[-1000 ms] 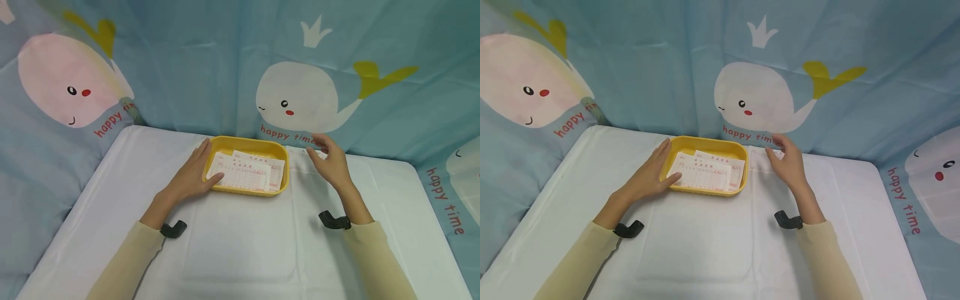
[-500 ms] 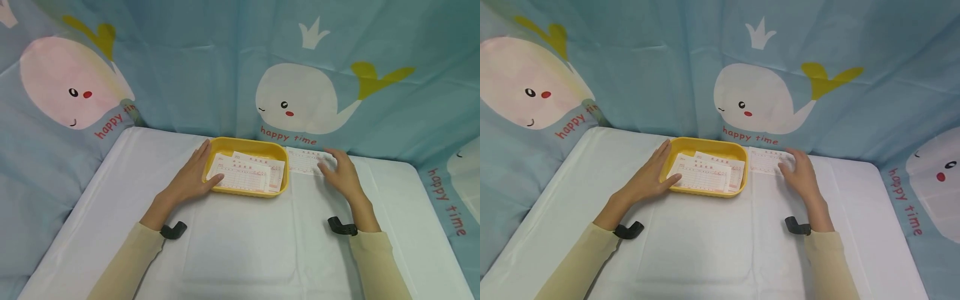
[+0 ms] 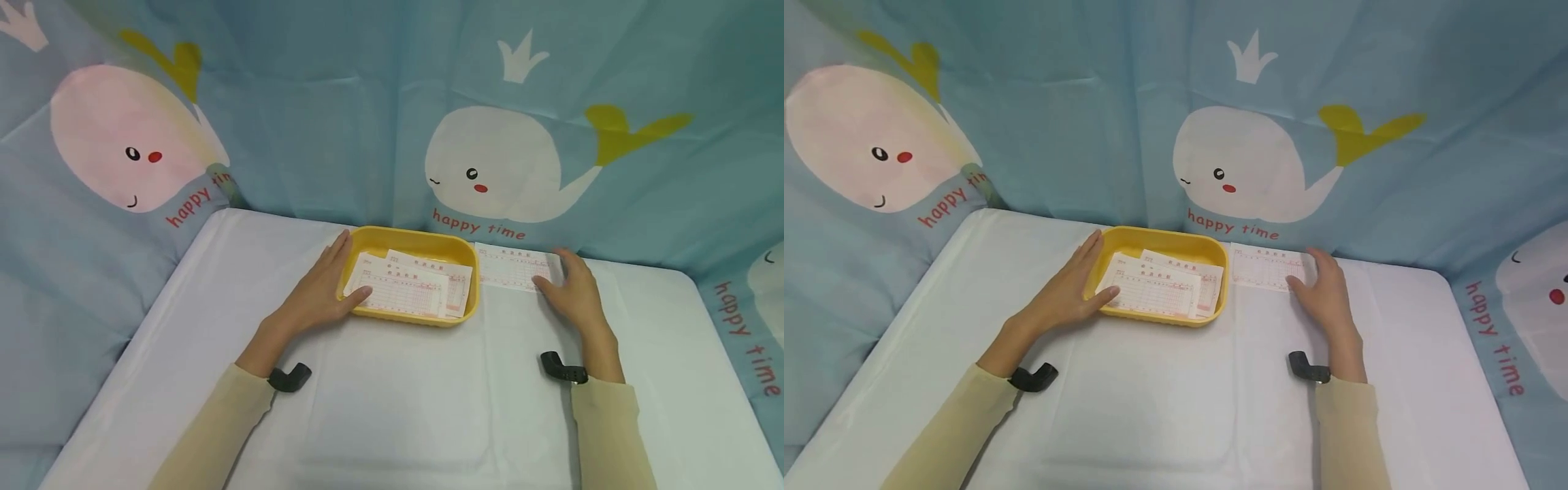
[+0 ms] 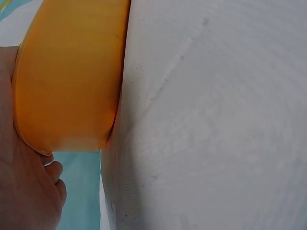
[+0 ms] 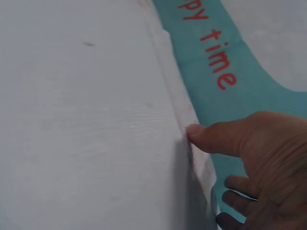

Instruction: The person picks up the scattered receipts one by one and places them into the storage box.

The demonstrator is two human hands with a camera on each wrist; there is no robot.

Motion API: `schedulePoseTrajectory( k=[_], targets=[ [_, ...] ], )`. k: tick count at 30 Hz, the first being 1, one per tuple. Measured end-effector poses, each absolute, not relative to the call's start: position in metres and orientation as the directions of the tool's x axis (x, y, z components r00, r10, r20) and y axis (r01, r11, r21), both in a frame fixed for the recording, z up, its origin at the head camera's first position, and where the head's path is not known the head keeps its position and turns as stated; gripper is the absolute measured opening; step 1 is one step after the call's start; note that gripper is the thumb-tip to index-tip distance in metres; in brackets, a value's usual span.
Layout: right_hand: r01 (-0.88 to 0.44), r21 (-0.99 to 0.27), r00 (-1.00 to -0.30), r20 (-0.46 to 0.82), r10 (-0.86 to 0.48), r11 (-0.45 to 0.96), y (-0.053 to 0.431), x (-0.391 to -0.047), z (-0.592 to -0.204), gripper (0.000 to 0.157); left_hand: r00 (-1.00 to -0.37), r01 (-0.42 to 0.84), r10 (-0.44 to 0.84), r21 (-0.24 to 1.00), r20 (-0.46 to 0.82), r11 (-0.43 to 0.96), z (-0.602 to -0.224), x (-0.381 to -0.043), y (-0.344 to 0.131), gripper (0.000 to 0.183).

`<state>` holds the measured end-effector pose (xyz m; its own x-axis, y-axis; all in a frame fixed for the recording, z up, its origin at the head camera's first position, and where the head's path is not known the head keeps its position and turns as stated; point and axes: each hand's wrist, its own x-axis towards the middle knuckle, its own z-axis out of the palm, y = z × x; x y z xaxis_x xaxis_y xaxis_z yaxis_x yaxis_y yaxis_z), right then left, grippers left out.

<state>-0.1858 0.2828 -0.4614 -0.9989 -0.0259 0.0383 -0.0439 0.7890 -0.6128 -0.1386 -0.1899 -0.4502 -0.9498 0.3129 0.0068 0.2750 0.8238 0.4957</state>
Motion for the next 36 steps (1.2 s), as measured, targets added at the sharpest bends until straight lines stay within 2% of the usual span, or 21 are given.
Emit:
schedulePoseTrajectory(
  k=[5, 10, 24, 36],
  targets=[
    [-0.019, -0.617, -0.998, -0.035, -0.052, 0.787, 0.294, -0.192, -0.462, 0.082, -0.953, 0.264, 0.302, 0.495, 0.005, 0.828, -0.451, -0.139, -0.187, 0.102],
    [-0.008, -0.634, -0.995, -0.07, -0.068, 0.774, 0.293, -0.195, -0.469, 0.081, -0.956, 0.253, 0.294, 0.491, -0.006, 0.834, -0.45, -0.14, -0.191, 0.103],
    [0.011, -0.625, -1.0, -0.024, -0.006, 0.781, 0.292, -0.191, -0.465, 0.08, -0.951, 0.27, 0.31, 0.498, 0.003, 0.824, -0.45, -0.142, -0.188, 0.103],
    [0.008, -0.624, -0.998, 0.042, 0.043, 0.781, 0.282, -0.185, -0.468, 0.072, -0.949, 0.272, 0.317, 0.498, -0.006, 0.823, -0.449, -0.141, -0.19, 0.103]
  ],
)
